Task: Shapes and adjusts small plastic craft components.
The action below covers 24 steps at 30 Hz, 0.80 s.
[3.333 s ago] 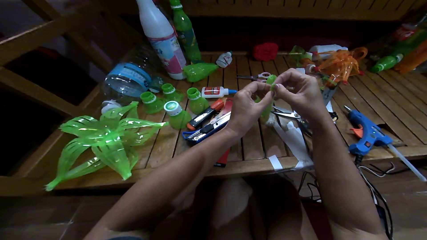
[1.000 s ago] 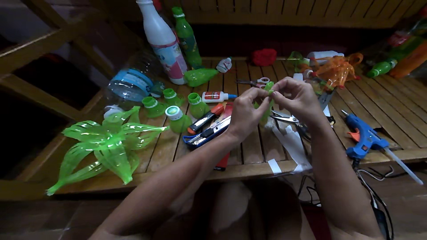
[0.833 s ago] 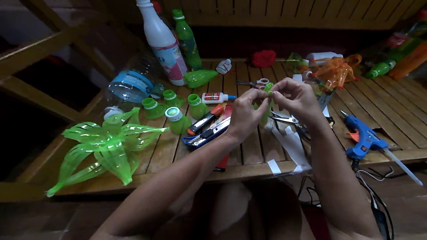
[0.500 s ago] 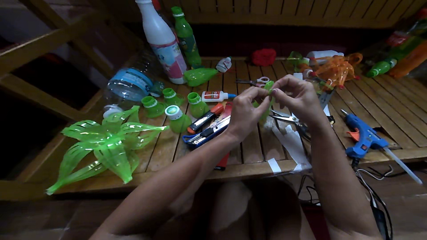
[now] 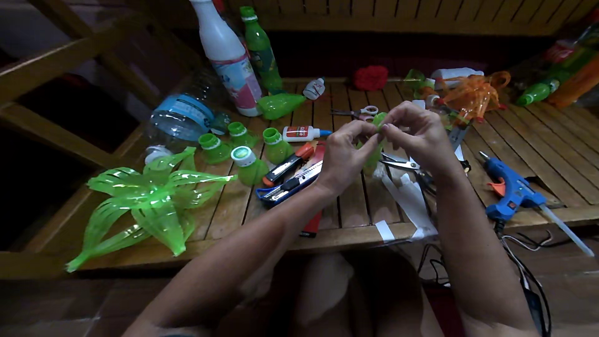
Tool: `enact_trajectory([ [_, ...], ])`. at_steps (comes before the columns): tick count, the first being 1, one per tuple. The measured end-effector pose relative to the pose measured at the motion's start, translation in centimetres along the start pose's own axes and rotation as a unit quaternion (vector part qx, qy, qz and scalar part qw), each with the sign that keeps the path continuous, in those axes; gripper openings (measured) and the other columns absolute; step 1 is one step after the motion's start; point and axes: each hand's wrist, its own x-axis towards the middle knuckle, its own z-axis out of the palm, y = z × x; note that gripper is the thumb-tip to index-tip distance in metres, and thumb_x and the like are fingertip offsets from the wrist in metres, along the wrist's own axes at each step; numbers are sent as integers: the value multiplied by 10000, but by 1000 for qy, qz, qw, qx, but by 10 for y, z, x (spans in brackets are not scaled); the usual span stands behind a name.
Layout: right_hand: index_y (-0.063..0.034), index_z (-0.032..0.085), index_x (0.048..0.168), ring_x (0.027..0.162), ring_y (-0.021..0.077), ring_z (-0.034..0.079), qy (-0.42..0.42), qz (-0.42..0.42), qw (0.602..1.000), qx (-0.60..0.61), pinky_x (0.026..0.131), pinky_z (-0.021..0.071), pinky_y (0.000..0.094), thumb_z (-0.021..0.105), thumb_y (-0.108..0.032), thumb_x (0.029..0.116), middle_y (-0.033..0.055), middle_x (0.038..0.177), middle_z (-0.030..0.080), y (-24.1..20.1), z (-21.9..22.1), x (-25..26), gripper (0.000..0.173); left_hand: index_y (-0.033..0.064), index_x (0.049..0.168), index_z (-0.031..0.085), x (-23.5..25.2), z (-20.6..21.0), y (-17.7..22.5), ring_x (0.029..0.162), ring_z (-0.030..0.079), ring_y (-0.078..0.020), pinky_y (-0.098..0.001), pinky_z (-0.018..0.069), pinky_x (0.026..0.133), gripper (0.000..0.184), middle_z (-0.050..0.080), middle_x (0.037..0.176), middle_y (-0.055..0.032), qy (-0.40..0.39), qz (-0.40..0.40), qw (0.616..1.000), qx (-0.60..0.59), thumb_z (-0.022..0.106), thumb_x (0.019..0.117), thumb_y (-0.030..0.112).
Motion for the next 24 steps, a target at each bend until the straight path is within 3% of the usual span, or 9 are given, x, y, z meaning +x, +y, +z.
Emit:
enact_trajectory([
  [16, -67, 647, 959, 718, -38, 610, -4, -14, 999, 33, 647, 534, 150, 605, -42, 944, -83, 867, 656, 2, -1, 1, 51, 22, 1030, 738, 0, -2, -3, 926, 641, -70, -220, 510, 861, 130, 712, 962, -48, -7, 49, 998, 29, 694, 957, 121],
  [24, -34, 662, 1014, 713, -27, 626, -1, 19, 998, 52, 646, 547, 153, 615, -55, 987, -56, 881, 676, 0, 0, 1, 58, 26, 1031, 738, 2, -5, -4, 924, 636, -51, -202, 511, 835, 133, 705, 972, -38, 11, 8, 1000, 8, 706, 953, 130],
])
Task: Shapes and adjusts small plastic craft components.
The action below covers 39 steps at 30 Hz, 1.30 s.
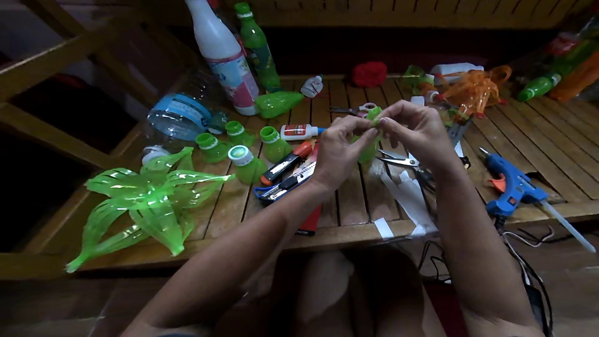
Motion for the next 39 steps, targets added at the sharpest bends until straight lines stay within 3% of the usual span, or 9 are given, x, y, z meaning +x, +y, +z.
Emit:
enact_trajectory([
  [9, -26, 675, 1052, 712, -19, 630, -11, 23, 1000, 9, 630, 549, 157, 585, -84, 1007, -42, 912, 685, -1, -2, -1, 116, 41, 1043, 735, 0, -1, -2, 899, 635, -50, -209, 511, 807, 140, 708, 975, -30, -10, -15, 1000, 4, 700, 964, 150],
  [13, 15, 622, 1245, 660, -3, 583, 20, 7, 999, 26, 573, 506, 161, 504, -107, 1035, -29, 923, 662, -5, 0, 1, 270, 29, 1029, 734, 1, 0, -2, 899, 639, -49, -207, 517, 818, 142, 705, 970, -37, -8, -13, 1000, 0, 706, 958, 149],
  [17, -65, 603, 1100, 627, -20, 566, 112, -72, 989, 69, 546, 478, 161, 443, -48, 1023, -88, 834, 662, 1, -5, 2, 179, 31, 1030, 732, 1, -1, -2, 896, 644, -53, -209, 522, 823, 144, 705, 961, -38, -4, -20, 1000, 2, 703, 961, 154],
  [21, -42, 619, 1132, 608, -8, 620, 127, -23, 990, 65, 536, 509, 165, 450, -87, 1076, -56, 851, 738, -4, -6, 1, 184, 25, 1052, 730, 3, -2, -1, 889, 653, -57, -215, 534, 820, 149, 709, 979, -45, -3, -38, 999, -1, 700, 965, 142],
  [25, -58, 664, 968, 594, -25, 634, 102, 3, 995, 7, 531, 527, 150, 501, -119, 1072, -76, 768, 720, -5, -2, 0, 203, 27, 1041, 733, 2, -1, -1, 867, 665, -31, -194, 545, 795, 143, 720, 972, -34, -1, -36, 999, -3, 702, 964, 144],
  [30, -7, 685, 1091, 703, -33, 610, 22, 5, 998, -63, 616, 522, 141, 601, -88, 988, -21, 913, 682, 1, 0, -1, 156, 2, 1054, 713, -1, -2, 5, 841, 646, -28, -180, 529, 774, 128, 701, 971, -49, -9, -39, 999, -9, 685, 976, 100],
  [33, -20, 710, 1072, 788, -30, 610, 7, 0, 997, -76, 671, 518, 130, 654, -85, 946, 1, 999, 677, 2, 1, 0, 152, 3, 1051, 714, -2, -2, 5, 836, 641, -20, -172, 526, 775, 122, 700, 965, -42, -9, -40, 999, -18, 686, 974, 92],
  [39, -5, 701, 1017, 782, -41, 601, 19, -11, 998, -57, 694, 518, 118, 649, -52, 952, -3, 973, 658, 2, 2, 0, 95, 3, 1043, 718, -2, 0, 4, 877, 661, -41, -194, 544, 811, 117, 705, 978, -56, -12, -29, 999, -15, 685, 971, 88],
])
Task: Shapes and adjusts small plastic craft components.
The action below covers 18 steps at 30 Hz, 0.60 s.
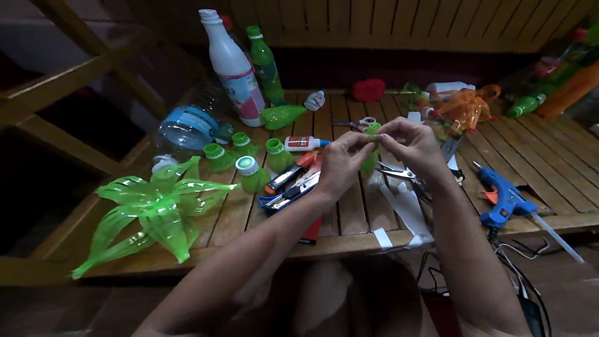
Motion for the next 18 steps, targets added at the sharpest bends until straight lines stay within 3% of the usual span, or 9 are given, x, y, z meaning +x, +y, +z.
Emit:
enact_trajectory([
  [10, -15, 688, 965, 816, -27, 618, 8, 4, 1000, -14, 701, 533, 127, 665, -40, 914, 16, 989, 654, -2, 1, 0, 62, -13, 1041, 716, 0, 2, -1, 907, 668, -58, -207, 546, 842, 113, 708, 997, -69, -1, 15, 1000, 4, 682, 967, 65],
  [18, -17, 693, 943, 818, -26, 621, 21, -7, 999, -24, 717, 539, 136, 656, -53, 910, 13, 976, 661, 1, 4, -1, 60, 7, 1053, 706, -2, -2, 2, 865, 656, -86, -233, 546, 785, 103, 693, 998, -76, -19, 11, 999, 27, 673, 979, 71],
])
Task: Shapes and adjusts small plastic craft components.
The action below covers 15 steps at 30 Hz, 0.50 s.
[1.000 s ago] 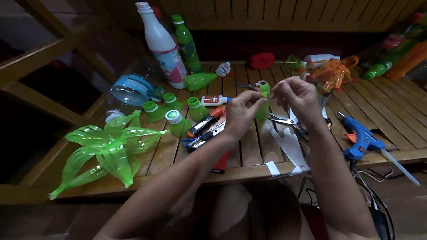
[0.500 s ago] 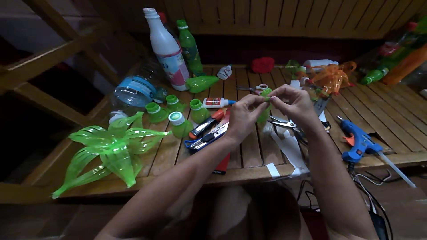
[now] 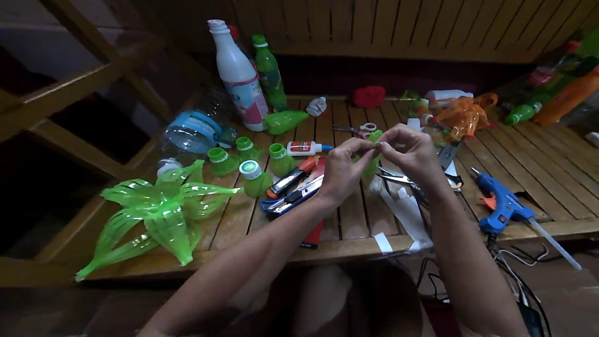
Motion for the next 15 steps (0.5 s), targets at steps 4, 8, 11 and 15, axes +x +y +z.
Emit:
enact_trajectory([
  [4, -20, 693, 937, 827, -23, 623, 4, -5, 1000, 7, 723, 541, 138, 660, -56, 909, 8, 967, 659, 1, 0, 0, 56, 10, 1044, 705, 1, 1, -2, 879, 655, -80, -225, 544, 799, 96, 692, 1003, -67, 1, 8, 1000, -11, 677, 976, 72],
  [8, -28, 689, 920, 837, -24, 625, 6, -10, 1000, 15, 723, 543, 136, 659, -51, 900, 4, 970, 658, 1, 1, 0, 43, 13, 1045, 704, 1, 0, -2, 888, 657, -79, -229, 547, 801, 101, 691, 996, -64, -3, 10, 1000, -14, 678, 979, 84],
  [11, -29, 679, 915, 818, -33, 616, 15, -9, 1000, 14, 709, 532, 131, 652, -58, 894, 3, 970, 660, 3, 4, 1, 45, -4, 1047, 717, 2, 3, -5, 896, 658, -56, -208, 542, 826, 121, 703, 984, -63, 13, 10, 1000, -21, 678, 972, 82],
  [15, -9, 676, 947, 826, -34, 610, 16, -1, 1000, -1, 727, 523, 121, 636, -65, 926, 28, 1002, 654, 2, 7, 0, 73, 0, 1044, 712, 4, 2, -4, 898, 659, -49, -209, 543, 831, 117, 703, 989, -55, 9, -5, 1000, -21, 667, 984, 90],
])
